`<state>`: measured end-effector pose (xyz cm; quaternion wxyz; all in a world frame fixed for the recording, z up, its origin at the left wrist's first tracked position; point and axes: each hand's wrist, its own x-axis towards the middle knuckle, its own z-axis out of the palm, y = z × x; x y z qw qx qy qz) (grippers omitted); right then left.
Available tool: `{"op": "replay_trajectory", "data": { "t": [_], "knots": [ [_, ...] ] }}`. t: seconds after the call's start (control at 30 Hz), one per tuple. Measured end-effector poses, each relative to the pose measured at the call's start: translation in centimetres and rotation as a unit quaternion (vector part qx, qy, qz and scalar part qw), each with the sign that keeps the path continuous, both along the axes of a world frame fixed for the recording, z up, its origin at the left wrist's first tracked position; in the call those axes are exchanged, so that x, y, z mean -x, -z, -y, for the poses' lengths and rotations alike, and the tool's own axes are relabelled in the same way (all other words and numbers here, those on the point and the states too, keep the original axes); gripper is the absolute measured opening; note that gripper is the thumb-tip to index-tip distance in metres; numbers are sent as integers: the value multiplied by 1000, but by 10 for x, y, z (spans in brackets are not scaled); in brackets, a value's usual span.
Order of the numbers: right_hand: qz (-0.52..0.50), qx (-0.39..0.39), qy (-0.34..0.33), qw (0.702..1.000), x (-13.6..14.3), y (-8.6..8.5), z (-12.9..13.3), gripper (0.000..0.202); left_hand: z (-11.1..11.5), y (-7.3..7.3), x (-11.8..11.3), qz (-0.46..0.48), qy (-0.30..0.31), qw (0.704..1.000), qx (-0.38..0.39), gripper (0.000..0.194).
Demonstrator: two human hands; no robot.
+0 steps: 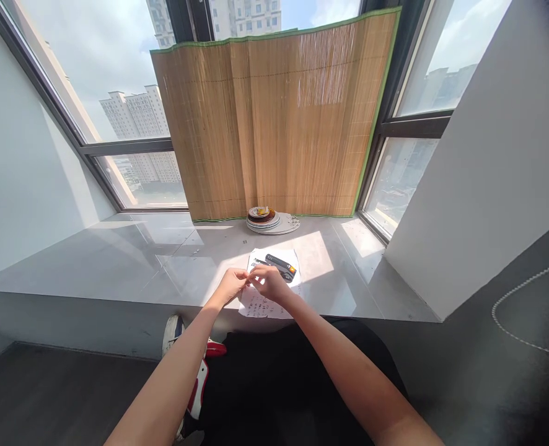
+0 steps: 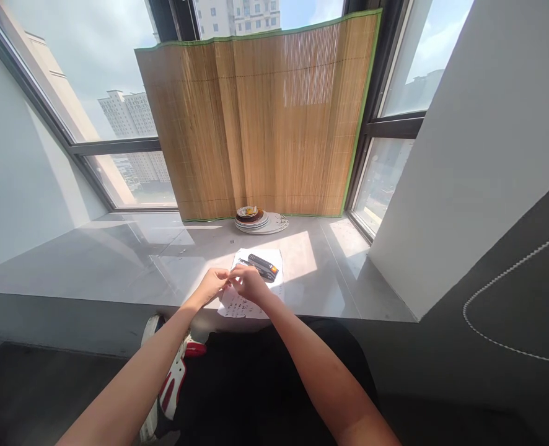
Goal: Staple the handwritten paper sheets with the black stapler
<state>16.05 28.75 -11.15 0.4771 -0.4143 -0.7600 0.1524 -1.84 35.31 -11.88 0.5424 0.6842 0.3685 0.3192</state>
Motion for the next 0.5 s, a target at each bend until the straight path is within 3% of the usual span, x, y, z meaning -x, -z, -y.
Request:
{"op": "replay_trajectory", "data": {
  "t": [0.1, 0.2, 0.27, 0.37, 0.43, 0.5],
  "knots": [
    [-80, 15, -12, 997, 3, -7, 2, 16, -3, 2, 0, 5, 0, 1000, -10, 42],
    [-180, 20, 56, 982, -12, -21, 0, 13, -4, 5, 1, -2, 1, 1000, 0, 48],
    [-231, 48, 141, 961, -42, -32, -3, 14, -4, 7, 0, 3, 0, 1000, 17, 50],
    [-185, 112, 290, 932, -106, -36, -12, 6, -3, 8, 0, 15, 2, 1000, 23, 49],
    [-184, 164, 377, 893, -147, -28, -19, 6, -3, 8, 0, 11, 5, 1000, 17, 48],
    [-201, 219, 410, 862, -175, -13, -29, 8, -3, 8, 0, 3, 5, 1000, 12, 48]
  ]
}}
